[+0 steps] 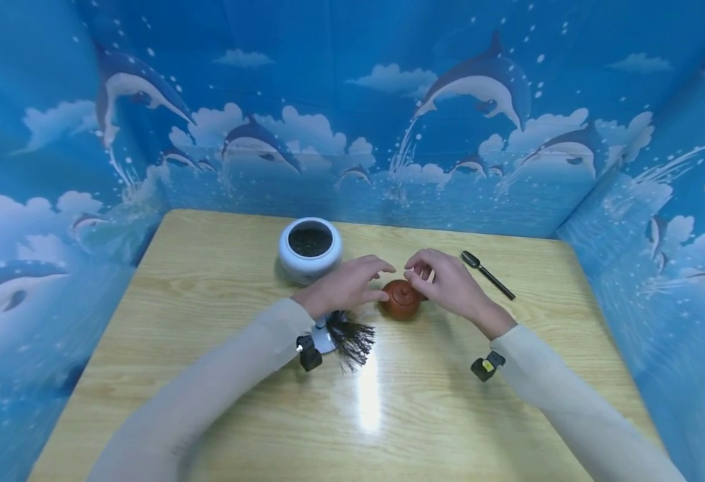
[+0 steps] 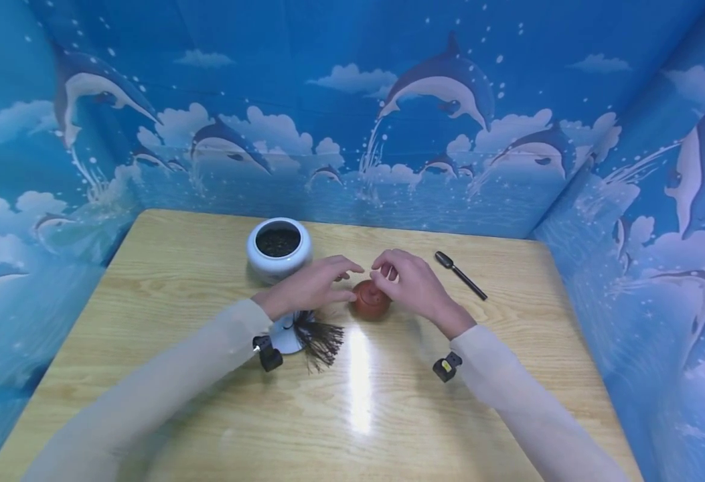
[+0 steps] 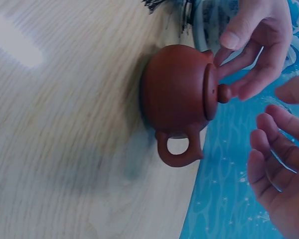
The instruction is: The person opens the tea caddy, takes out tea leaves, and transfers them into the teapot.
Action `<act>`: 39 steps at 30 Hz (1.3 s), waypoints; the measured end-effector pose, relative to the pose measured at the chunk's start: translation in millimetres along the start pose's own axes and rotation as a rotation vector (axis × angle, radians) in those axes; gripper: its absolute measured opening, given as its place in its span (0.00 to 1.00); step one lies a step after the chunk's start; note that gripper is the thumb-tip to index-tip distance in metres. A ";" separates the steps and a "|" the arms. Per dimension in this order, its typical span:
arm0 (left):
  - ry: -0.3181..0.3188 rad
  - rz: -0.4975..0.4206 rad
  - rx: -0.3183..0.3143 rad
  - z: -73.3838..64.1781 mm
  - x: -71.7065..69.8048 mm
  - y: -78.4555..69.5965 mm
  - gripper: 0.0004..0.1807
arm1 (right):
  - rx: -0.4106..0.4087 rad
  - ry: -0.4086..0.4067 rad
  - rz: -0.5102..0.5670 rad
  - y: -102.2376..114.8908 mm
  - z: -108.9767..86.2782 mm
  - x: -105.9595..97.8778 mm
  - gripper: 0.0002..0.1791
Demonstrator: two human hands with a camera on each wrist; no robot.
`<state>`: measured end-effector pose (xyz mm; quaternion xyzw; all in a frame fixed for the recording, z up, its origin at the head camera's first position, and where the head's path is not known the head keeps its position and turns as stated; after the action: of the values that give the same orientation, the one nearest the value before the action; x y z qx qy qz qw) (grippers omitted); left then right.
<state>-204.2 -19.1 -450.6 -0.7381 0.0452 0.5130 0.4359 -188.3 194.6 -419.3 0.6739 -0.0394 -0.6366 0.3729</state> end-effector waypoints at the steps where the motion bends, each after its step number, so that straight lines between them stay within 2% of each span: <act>1: -0.003 -0.004 -0.003 -0.8 -4.3 -1.1 0.34 | -0.002 -0.023 0.007 0.8 -0.1 -1.7 0.10; 10: -0.051 -0.005 -0.025 -9.5 -45.6 -9.3 0.33 | 0.021 -0.161 0.065 8.5 1.5 -11.5 0.13; 16: -0.097 -0.018 -0.078 -21.9 -74.4 -3.4 0.36 | 0.041 -0.166 0.126 17.1 4.4 -8.4 0.17; 20: -0.133 0.005 -0.091 -30.8 -89.8 2.1 0.35 | 0.043 -0.155 0.164 21.5 6.5 -1.7 0.19; 25: -0.173 0.021 -0.092 -43.0 -104.9 15.6 0.35 | 0.026 -0.138 0.195 29.5 10.4 8.9 0.22; 30: -0.160 0.026 -0.148 -54.7 -116.4 35.3 0.37 | 0.023 -0.093 0.223 40.2 15.9 22.6 0.24; 39: -0.124 0.016 -0.226 -70.2 -126.5 69.2 0.52 | -0.004 -0.015 0.234 52.6 20.5 50.6 0.29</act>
<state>-248.8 -158.3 -384.6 -0.7490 -0.0343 0.5629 0.3478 -174.8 120.8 -430.3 0.6591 -0.1193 -0.5939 0.4457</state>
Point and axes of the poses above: each hand's wrist, its own z-axis towards the middle knuckle, its own x-axis out of the palm, y = z × x, the point moved 3 cm from there along z, towards the middle knuckle, and after that the axes turned 1 degree about y, right-handed, at the moved point
